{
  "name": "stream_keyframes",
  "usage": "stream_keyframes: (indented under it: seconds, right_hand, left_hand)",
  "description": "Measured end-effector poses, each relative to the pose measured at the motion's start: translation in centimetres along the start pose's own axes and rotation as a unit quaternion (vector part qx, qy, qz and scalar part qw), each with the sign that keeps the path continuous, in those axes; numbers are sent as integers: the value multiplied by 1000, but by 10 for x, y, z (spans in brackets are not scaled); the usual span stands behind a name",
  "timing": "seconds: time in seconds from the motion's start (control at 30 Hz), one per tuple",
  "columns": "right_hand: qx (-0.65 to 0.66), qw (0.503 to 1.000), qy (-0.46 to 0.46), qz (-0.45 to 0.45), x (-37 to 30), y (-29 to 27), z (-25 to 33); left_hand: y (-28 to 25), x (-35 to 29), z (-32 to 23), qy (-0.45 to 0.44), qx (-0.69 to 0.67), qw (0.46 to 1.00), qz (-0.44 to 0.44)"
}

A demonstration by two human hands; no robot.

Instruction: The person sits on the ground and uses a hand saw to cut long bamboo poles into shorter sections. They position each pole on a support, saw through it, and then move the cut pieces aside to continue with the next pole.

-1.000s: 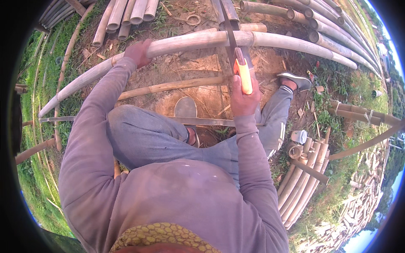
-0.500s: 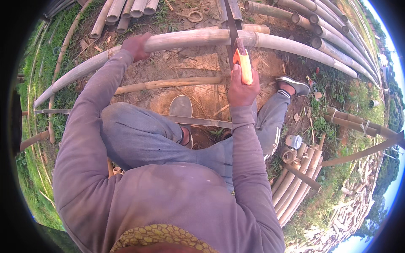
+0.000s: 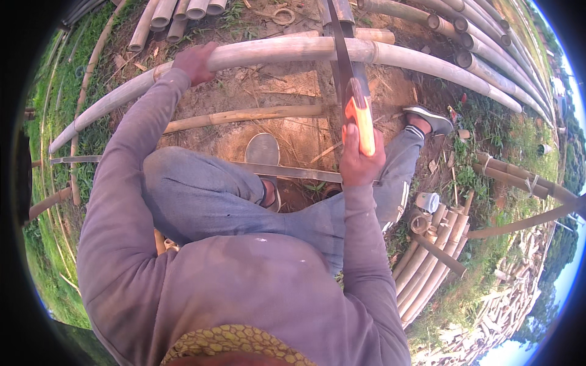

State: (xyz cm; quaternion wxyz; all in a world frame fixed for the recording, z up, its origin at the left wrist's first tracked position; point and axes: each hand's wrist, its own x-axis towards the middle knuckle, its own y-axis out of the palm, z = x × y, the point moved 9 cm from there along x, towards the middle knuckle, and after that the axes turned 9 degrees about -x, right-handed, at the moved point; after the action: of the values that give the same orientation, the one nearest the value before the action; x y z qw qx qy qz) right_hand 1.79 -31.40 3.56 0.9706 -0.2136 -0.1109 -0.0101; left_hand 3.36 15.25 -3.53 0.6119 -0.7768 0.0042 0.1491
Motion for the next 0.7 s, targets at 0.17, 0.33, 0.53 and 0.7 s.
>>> stream_keyframes:
  seconds: [0.17, 0.33, 0.53, 0.7]
  right_hand:
    - [-14, 999, -45, -16, 48, 31, 23]
    - [-45, 999, 1, 9, -91, -56, 6]
    - [-1, 1000, 22, -13, -46, -24, -4]
    - [31, 999, -14, -12, 76, 53, 22]
  left_hand:
    - [-12, 2, -1, -1, -4, 1000, 12]
    - [-7, -2, 9, -26, 3, 999, 34]
    - [-5, 1, 5, -17, -10, 1000, 15]
    - [-9, 1, 3, -8, 10, 1000, 6]
